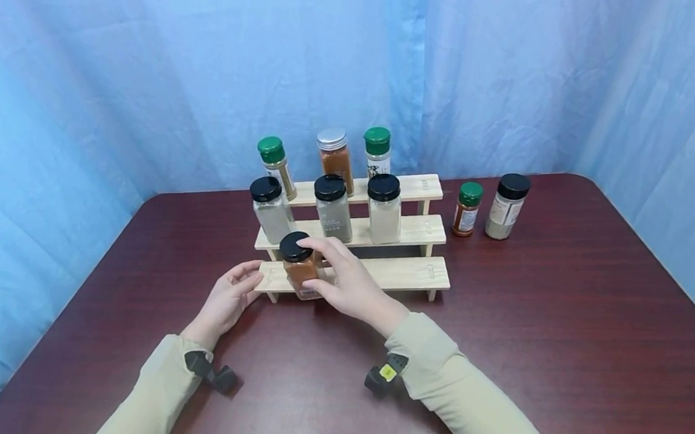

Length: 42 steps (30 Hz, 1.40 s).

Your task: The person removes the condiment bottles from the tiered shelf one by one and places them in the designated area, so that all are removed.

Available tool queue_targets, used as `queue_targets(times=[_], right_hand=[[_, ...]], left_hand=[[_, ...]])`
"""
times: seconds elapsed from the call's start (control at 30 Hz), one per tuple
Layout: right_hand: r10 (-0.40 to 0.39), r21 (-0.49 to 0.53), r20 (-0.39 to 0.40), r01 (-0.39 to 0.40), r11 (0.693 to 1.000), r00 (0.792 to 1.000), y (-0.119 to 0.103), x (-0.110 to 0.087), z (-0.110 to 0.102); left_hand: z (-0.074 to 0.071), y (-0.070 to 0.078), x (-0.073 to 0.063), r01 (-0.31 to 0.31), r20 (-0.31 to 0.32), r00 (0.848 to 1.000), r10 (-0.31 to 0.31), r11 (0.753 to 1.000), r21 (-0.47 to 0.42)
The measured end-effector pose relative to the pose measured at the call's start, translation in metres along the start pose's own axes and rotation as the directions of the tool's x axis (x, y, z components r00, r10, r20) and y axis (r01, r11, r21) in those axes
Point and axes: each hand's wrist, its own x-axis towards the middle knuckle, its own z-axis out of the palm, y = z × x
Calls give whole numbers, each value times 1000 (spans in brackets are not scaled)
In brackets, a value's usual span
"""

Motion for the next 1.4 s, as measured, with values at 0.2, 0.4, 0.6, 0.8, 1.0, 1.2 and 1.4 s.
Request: queue_targets(times=[0.2, 0.4, 0.6, 0.8, 1.0, 1.2, 1.4], right_hand=[[-5, -9, 1, 5, 1000, 1000, 2, -8, -6], [-26, -17, 4, 26, 1000, 1000, 5, -17, -15], [-65, -38, -24, 64, 997, 998, 5, -25, -29], [-104, -57, -57, 101, 993, 993, 6, -29, -45], [-122, -106, -48, 116, 988, 991, 9, -36, -56], [-134, -138, -66, 124, 983, 989, 13, -47, -65], [-92, -140, -121, 74, 987, 988, 16, -62, -77]], left_hand=[[0, 0, -1, -17, 7, 1000, 17, 1000, -16], [0, 0, 0, -5, 8, 1000, 5, 1000, -8], [0, 1, 0, -27, 23, 999, 27, 1000, -15], [0, 0, -1, -35, 25, 999, 35, 999, -20], [0, -2, 0, -18, 14, 1000, 18, 999, -30], [0, -2, 2, -16, 20, 1000, 16, 999, -33], [-1, -1, 1, -22, 18, 1000, 22, 1000, -15]])
